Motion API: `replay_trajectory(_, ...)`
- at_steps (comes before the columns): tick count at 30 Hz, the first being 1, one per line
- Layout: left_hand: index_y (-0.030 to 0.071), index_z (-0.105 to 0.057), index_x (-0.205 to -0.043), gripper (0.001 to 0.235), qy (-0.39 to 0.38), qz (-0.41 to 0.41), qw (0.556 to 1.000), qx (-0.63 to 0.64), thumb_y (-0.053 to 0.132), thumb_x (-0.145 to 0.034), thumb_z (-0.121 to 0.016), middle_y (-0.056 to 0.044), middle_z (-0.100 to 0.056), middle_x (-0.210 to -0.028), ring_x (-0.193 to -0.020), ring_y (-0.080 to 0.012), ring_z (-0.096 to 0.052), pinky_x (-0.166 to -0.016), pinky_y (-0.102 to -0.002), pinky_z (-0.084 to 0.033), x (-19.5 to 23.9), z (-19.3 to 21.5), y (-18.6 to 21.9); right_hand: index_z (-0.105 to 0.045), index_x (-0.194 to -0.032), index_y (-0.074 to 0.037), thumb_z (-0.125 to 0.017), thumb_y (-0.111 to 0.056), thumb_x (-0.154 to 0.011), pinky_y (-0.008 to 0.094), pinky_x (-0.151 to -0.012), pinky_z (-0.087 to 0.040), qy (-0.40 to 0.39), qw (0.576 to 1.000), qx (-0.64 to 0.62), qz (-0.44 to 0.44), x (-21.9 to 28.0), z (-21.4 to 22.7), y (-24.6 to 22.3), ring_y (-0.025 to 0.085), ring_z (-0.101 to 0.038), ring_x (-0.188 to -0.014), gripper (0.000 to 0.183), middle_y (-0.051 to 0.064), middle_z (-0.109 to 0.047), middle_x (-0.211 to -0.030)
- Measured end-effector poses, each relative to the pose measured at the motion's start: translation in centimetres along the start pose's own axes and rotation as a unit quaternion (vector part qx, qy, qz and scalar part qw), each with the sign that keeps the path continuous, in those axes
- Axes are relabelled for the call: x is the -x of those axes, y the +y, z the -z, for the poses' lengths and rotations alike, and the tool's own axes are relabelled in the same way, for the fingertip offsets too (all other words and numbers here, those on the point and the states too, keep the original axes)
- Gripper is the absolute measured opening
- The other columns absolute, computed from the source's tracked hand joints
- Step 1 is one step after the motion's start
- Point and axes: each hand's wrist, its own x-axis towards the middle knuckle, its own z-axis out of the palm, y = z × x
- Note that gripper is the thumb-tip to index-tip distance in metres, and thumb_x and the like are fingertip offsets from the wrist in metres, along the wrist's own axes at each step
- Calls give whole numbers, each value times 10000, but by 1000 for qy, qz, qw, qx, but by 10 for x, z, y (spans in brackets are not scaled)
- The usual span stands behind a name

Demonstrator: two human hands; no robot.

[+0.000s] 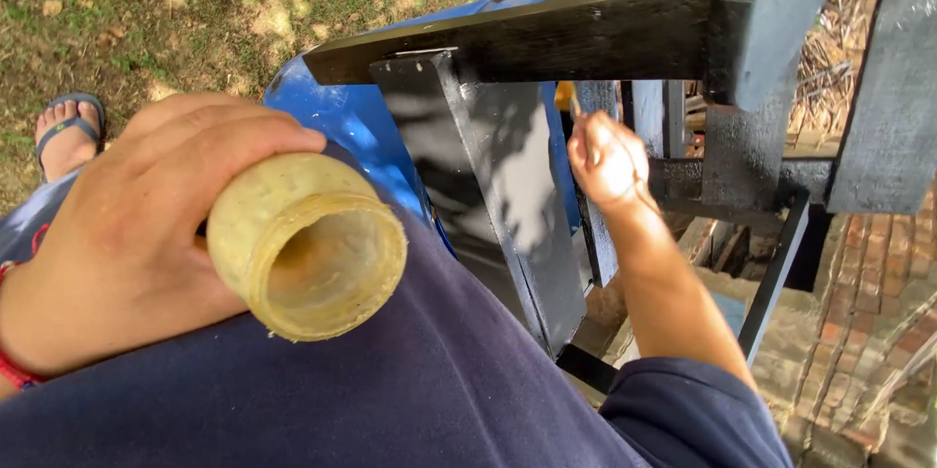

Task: Painting the wooden slats of a chair with black paint using a brush.

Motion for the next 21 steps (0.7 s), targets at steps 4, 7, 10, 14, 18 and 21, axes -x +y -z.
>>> replay_trajectory(4,1,-613,-1245,619,-15,-3,1000,-3,267,-741,-854,-149,-668,-1190,-1138,-334,-628,-1043,-475,-477,-8,1,-4,-443,-712,-144,-363,-190,-1049,285,-481,-414,14,999,28,12,54,-48,64,117,-514,-532,349,-31,-560,-650)
replay_trajectory(7,48,-637,-1206,604,-53,-6,998,-15,334,-718,-849,-123,-684,-1168,-1101,-315,-640,-1020,-464,-469,-17,0,-5,-615,-941,-13,-575,-86,-983,391,-640,-509,197,964,60,170,80,-58,62,311,-639,-749,93,122,-647,-808)
replay_trajectory(10,73,-634,-1216,686,-97,-9,995,-4,385,-652,-871,-96,-685,-1175,-1117,-292,-635,-1049,-460,-455,-29,-7,-7,-547,-826,-28,-602,-60,-968,421,-599,-481,222,962,81,138,70,-63,56,344,-596,-686,155,138,-604,-720)
replay_trajectory(14,117,-623,-1232,732,-159,-23,987,3,417,-614,-878,-63,-684,-1196,-1146,-281,-628,-1071,-476,-432,-38,-22,-8,-564,-952,-89,-643,-59,-952,337,-683,-519,304,911,168,223,33,-41,11,247,-576,-747,84,89,-560,-821)
replay_trajectory(18,92,-621,-1199,655,-178,-59,982,25,393,-671,-865,-82,-684,-1171,-1105,-261,-649,-1035,-436,-447,-51,-25,-3,-613,-868,-86,-645,-69,-994,305,-644,-558,329,904,159,222,45,-27,1,201,-657,-676,131,56,-639,-743)
replay_trajectory(21,84,-618,-1215,652,-172,-59,983,35,358,-677,-863,-86,-680,-1188,-1110,-270,-641,-1092,-440,-432,-55,-27,-6,-457,-786,-56,-541,-133,-1043,508,-532,-372,140,989,36,29,104,-43,40,357,-463,-602,281,115,-472,-666)
